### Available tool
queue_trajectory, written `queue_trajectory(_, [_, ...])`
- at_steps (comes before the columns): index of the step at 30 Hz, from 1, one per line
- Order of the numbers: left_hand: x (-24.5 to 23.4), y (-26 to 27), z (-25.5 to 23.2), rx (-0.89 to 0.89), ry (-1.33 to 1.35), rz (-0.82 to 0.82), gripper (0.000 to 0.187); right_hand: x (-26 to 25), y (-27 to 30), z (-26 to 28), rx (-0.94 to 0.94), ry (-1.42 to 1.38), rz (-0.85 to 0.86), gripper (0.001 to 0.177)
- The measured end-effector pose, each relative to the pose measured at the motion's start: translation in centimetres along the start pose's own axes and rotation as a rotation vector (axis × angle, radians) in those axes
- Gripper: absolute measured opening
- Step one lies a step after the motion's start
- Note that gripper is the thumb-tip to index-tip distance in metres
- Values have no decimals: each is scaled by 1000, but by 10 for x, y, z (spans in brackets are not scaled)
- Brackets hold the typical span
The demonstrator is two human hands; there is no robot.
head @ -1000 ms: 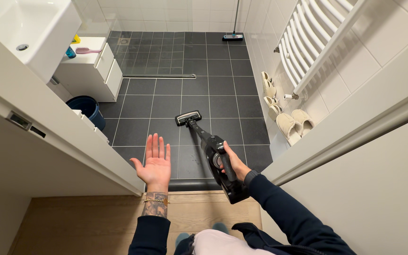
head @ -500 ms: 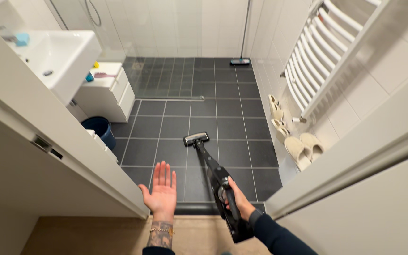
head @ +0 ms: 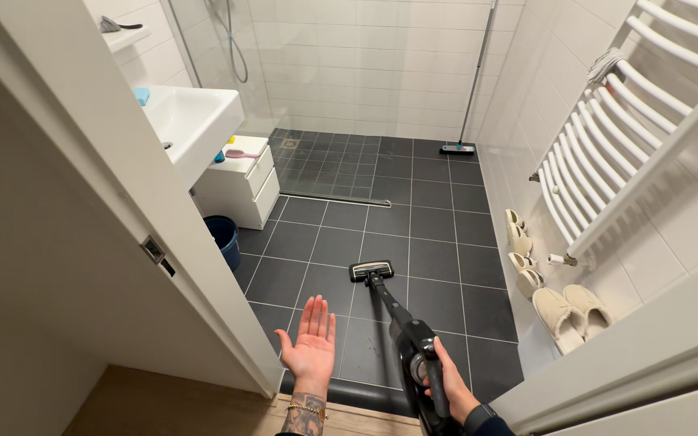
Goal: The person uses a cordless stick vacuum to clean the dark tiled floor of a bathroom. They maneuver the vacuum around the shower area, under the sink cabinet, and near the wall-mounted radiator, systematically covering the floor space.
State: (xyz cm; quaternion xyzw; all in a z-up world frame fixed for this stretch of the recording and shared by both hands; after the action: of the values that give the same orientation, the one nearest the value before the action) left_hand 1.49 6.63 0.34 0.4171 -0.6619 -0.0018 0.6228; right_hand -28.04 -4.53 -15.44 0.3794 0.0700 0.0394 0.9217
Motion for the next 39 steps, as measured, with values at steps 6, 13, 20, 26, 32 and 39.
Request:
queue_trajectory(6, [-2,-1,-3,15,-2,13,91,7,6,23,-34,-14,20,79])
queue_trajectory(13, [-15,-15,-4,40,-26,59,95,19,10,44,-56,-93,87,67])
queue_trajectory(20, [-32,-23,1,19,-27,104,95,19,7,51,-117,-79,62,67])
queue_trajectory(26, [-29,-18,0,20,-40,108,94,18,9,53,-133,-33,38,73])
queue_trajectory(32, [-29,-18,3,5,-30,120,93,16,9,48,-122,0,19,75])
queue_trajectory(39, [-27,-15,8,-5,-42,107,93,16,12,46,-150,27,19,77])
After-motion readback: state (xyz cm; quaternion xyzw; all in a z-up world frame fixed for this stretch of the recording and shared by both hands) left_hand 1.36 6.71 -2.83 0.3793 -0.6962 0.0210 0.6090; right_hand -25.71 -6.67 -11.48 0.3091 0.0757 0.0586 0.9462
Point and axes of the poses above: each hand's wrist, its own y-axis away from the middle knuckle, its own x-axis out of the palm, z = x × y, the point moved 9 cm from there along -y, towards the middle knuckle, and after that the axes turned 13 degrees about -z, right-handed, at the moved point
